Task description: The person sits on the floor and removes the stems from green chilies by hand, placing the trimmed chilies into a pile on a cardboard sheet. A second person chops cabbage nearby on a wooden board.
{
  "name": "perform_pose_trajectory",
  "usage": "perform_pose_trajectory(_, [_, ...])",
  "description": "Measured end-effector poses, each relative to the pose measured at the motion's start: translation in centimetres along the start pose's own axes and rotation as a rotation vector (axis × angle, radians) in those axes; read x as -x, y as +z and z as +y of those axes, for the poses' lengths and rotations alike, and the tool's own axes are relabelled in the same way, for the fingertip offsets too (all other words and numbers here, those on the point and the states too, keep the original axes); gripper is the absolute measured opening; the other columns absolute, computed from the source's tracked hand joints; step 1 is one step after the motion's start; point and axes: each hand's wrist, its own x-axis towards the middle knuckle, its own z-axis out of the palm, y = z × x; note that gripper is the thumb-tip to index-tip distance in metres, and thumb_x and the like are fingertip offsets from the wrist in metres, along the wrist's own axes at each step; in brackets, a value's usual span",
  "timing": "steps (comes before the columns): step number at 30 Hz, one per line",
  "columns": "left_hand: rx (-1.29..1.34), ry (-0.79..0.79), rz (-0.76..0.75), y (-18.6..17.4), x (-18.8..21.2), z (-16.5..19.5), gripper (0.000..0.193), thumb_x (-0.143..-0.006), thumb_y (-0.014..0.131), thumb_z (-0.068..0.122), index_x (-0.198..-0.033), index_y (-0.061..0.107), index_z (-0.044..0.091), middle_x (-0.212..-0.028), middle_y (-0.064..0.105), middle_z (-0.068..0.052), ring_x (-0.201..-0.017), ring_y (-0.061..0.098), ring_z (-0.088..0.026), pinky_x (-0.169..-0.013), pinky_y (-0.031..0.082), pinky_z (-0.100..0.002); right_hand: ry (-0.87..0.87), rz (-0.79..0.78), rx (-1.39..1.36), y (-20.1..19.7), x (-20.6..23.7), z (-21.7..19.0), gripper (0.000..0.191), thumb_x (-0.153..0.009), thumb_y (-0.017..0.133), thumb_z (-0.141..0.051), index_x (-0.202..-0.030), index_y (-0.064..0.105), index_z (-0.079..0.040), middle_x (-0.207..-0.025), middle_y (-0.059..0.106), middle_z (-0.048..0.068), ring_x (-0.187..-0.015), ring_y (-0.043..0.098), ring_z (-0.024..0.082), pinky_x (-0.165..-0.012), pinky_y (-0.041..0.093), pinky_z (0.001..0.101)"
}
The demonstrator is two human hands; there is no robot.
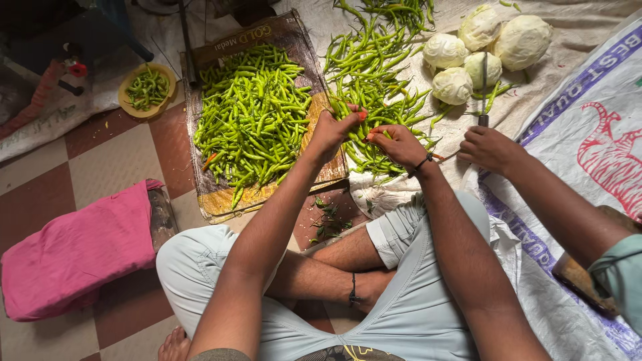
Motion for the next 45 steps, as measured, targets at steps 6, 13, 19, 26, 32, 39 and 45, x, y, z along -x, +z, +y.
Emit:
perform_pose_trajectory(6, [-0.359,0.483,-0.042,1.6,1.2,-2.0,0.019,-0.098,0.07,0.012,-0.115,0.073,0.004,-0.099,0.072,-0.007,-0.084,0.068,-0.012,-0.073,0.056,-0.026,0.254,0.222,-0.656,0.2,-0.9,1.4,0.024,-0.103,0.064,-0.023,-0.082,0.059,-0.012,-0.063,0.049,-0.006,-0.045,0.039,0.003,-0.036,0.026,0.0207])
perform_pose_trajectory(13, [-0.662,0.696,0.123,3.6,2.7,-2.7,0.018,-0.093,0.071,0.004,-0.111,0.071,0.007,-0.101,0.073,-0.009,-0.089,0.073,-0.024,-0.079,0.058,-0.034,0.403,0.297,-0.901,0.0,-1.6,3.6,0.01,-0.096,0.068,-0.014,-0.089,0.064,-0.008,-0.067,0.053,-0.004,-0.047,0.04,0.004,-0.036,0.025,0.0186])
perform_pose_trajectory(19, [-0.563,0.554,0.039,1.9,3.0,-3.2,0.02,-0.092,0.07,0.004,-0.111,0.071,0.004,-0.096,0.072,-0.007,-0.084,0.07,-0.018,-0.072,0.056,-0.031,0.391,0.196,-0.996,-1.4,-1.2,2.5,0.011,-0.099,0.066,-0.017,-0.101,0.068,-0.007,-0.066,0.05,-0.006,-0.048,0.036,0.001,-0.037,0.021,0.0178])
perform_pose_trajectory(26, [0.156,-0.193,0.061,-0.1,2.2,-4.4,0.022,-0.089,0.081,0.016,-0.103,0.07,0.004,-0.087,0.069,-0.003,-0.072,0.064,-0.012,-0.063,0.052,-0.028,0.207,0.022,-0.664,-1.3,0.3,-1.1,0.017,-0.1,0.066,-0.021,-0.111,0.071,-0.01,-0.066,0.049,-0.01,-0.048,0.034,0.001,-0.041,0.024,0.0181])
perform_pose_trajectory(32, [0.148,-0.184,0.025,-1.5,0.2,-4.3,0.025,-0.084,0.081,0.019,-0.1,0.069,0.004,-0.091,0.076,-0.008,-0.077,0.069,-0.013,-0.064,0.054,-0.027,0.139,0.12,-0.848,-2.6,0.5,-0.4,0.017,-0.101,0.068,-0.024,-0.111,0.072,-0.011,-0.072,0.051,-0.008,-0.055,0.04,0.003,-0.041,0.026,0.0176])
perform_pose_trajectory(39, [-0.938,-0.27,0.301,-1.4,-2.3,-5.8,0.036,-0.078,0.083,0.015,-0.104,0.065,-0.003,-0.094,0.072,-0.019,-0.082,0.074,-0.03,-0.072,0.059,-0.041,-0.034,0.038,-1.326,-6.8,1.1,0.2,0.018,-0.103,0.057,-0.023,-0.097,0.061,-0.007,-0.087,0.058,0.006,-0.074,0.054,0.016,-0.046,0.033,0.0215])
perform_pose_trajectory(45, [-1.316,-0.122,0.348,-0.5,-1.7,-8.0,0.009,-0.087,0.067,-0.001,-0.091,0.075,-0.002,-0.094,0.072,-0.027,-0.087,0.072,-0.042,-0.076,0.059,-0.05,0.158,0.158,-1.061,-5.2,0.7,0.6,0.017,-0.1,0.056,-0.019,-0.11,0.067,-0.01,-0.085,0.06,0.002,-0.062,0.053,0.01,-0.04,0.03,0.0174])
